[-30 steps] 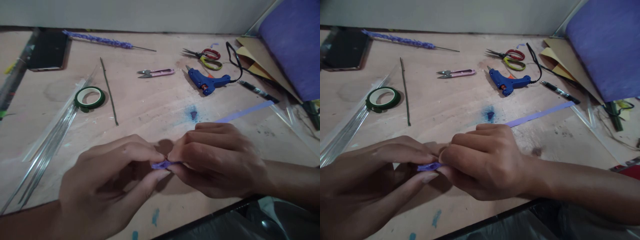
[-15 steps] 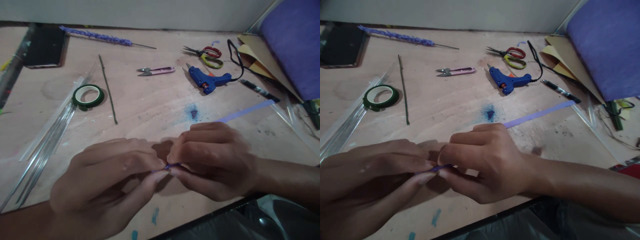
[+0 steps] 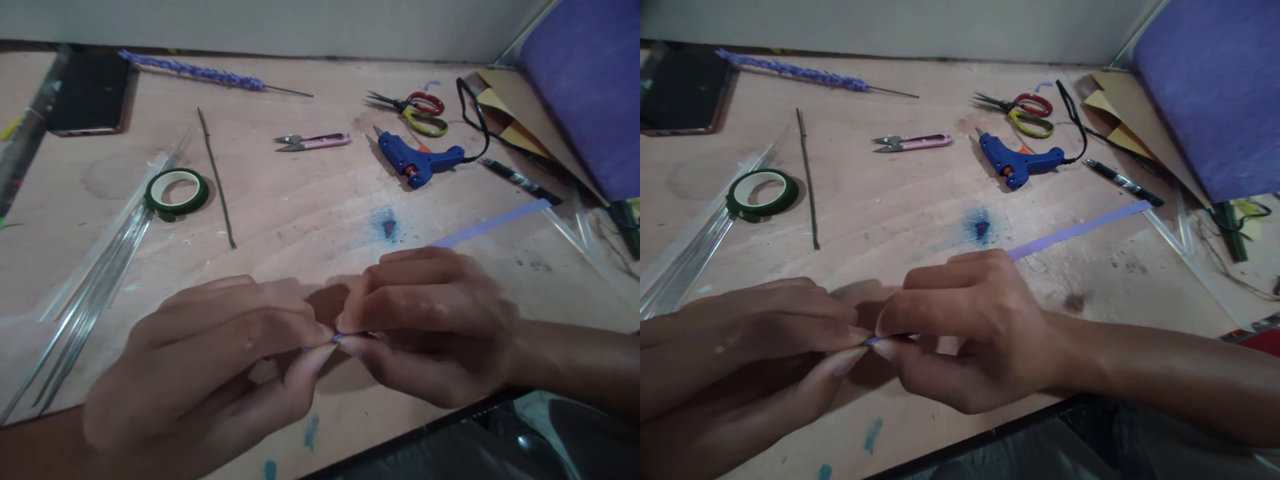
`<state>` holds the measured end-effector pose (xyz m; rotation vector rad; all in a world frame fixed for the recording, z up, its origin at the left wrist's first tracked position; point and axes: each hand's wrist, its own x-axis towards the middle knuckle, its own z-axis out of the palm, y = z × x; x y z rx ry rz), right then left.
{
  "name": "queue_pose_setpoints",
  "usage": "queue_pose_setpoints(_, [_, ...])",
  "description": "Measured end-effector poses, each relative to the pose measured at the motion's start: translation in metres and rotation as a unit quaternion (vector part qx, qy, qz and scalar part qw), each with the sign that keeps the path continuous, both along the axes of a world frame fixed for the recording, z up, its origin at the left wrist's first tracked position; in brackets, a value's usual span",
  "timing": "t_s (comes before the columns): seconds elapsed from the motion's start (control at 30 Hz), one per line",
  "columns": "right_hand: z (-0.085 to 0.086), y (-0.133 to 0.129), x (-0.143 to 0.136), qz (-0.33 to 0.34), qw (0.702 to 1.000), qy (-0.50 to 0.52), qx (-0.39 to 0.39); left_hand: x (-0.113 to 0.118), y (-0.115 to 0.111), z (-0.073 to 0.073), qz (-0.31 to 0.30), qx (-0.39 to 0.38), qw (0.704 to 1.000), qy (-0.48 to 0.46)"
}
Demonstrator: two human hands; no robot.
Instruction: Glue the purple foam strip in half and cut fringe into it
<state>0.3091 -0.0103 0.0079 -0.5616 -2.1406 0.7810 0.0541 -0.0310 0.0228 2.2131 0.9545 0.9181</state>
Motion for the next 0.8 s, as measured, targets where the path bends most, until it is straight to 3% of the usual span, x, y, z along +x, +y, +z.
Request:
queue_pose_setpoints(0.27, [0.001, 0.003, 0.004, 0.013, 0.998, -0.044, 0.050, -0.007, 0.001, -0.002, 0.010, -0.017, 1.000, -0.010])
queue_pose_setpoints(0.47, [-0.003, 0.001, 0.001, -0.067, 0.996, -0.003, 0.055, -0.004, -0.009, -0.015, 0.048, -0.073, 0.996, -0.030])
queue_pose_setpoints(0.6, [-0.002, 0.003, 0.002, -0.037, 0.998, -0.009, 0.049, 0.009, -0.011, -0.014, 0.083, -0.061, 0.994, -0.036])
queue_pose_setpoints(0.8, [0.003, 0.004, 0.005, -0.010, 0.999, -0.032, 0.021, 0.012, -0.008, -0.010, 0.072, -0.071, 0.994, -0.028])
